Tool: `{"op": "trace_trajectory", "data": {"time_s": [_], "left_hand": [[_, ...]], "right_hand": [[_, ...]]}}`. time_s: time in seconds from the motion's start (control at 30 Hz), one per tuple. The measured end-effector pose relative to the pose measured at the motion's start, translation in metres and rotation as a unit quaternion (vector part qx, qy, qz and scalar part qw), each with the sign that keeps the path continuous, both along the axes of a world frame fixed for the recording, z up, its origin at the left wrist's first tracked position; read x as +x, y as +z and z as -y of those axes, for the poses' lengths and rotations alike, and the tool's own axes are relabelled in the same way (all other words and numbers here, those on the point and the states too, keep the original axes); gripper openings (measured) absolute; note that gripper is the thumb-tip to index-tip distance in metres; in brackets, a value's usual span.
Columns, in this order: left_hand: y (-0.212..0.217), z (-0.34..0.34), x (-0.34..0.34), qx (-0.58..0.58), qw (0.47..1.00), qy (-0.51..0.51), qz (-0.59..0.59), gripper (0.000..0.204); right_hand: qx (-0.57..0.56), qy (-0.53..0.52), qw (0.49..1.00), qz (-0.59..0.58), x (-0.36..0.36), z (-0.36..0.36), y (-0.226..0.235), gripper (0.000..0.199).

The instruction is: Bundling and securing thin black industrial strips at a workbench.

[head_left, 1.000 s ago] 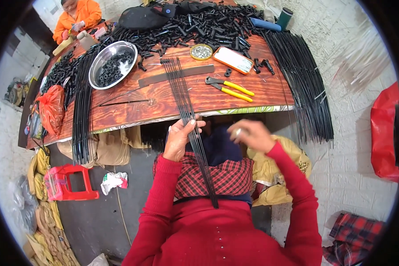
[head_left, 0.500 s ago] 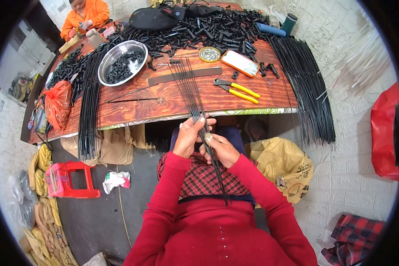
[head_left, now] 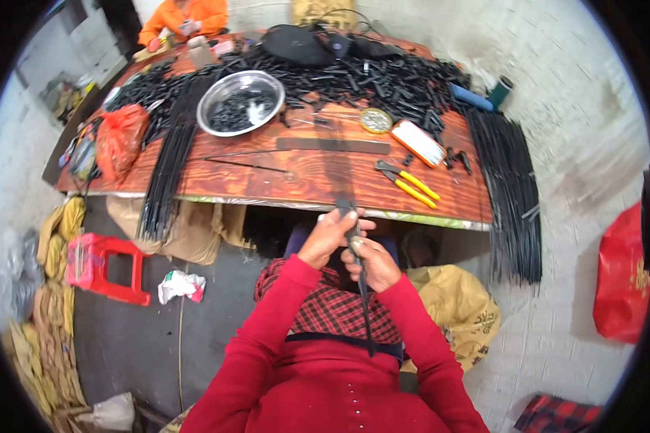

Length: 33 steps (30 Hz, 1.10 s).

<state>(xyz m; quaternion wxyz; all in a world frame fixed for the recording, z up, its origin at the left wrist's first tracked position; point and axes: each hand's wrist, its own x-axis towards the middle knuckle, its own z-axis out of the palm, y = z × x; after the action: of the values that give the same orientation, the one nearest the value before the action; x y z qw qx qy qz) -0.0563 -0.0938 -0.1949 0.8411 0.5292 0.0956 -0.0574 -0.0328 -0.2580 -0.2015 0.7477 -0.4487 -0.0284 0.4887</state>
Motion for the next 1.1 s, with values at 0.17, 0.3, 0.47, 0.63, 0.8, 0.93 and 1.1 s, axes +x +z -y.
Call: {"op": "trace_trajectory", "data": {"time_s": [0.17, 0.3, 0.47, 0.63, 0.8, 0.93, 1.1], "left_hand": [[0.009, -0.013, -0.009, 0.069, 0.997, -0.040, 0.019, 0.033], [0.009, -0.056, -0.039, 0.172, 0.984, 0.033, 0.028, 0.035], [0.012, -0.045, -0.021, 0.335, 0.908, 0.182, 0.174, 0.030], [0.028, -0.013, -0.015, 0.480, 0.829, 0.204, 0.204, 0.045], [0.012, -0.007, -0.026, 0.510, 0.829, 0.203, 0.104, 0.046], [-0.008, -0.012, -0.019, 0.523, 0.806, 0.221, 0.167, 0.045], [-0.014, -0.008, -0.008, 0.300, 0.935, 0.131, 0.140, 0.029]], "right_hand": [[0.048, 0.008, 0.998, -0.042, 0.004, 0.002, 0.002, 0.025], [0.020, 0.019, 0.999, -0.045, -0.005, -0.016, 0.016, 0.025], [0.055, 0.011, 0.995, -0.077, 0.001, -0.002, 0.026, 0.025], [0.036, -0.003, 0.998, -0.059, -0.006, 0.011, 0.043, 0.024], [0.061, 0.027, 0.996, -0.052, -0.011, 0.004, 0.048, 0.023], [0.025, 0.028, 0.999, -0.040, -0.015, 0.000, 0.051, 0.023], [0.017, 0.025, 0.999, -0.035, -0.025, -0.001, 0.049, 0.024]]}}
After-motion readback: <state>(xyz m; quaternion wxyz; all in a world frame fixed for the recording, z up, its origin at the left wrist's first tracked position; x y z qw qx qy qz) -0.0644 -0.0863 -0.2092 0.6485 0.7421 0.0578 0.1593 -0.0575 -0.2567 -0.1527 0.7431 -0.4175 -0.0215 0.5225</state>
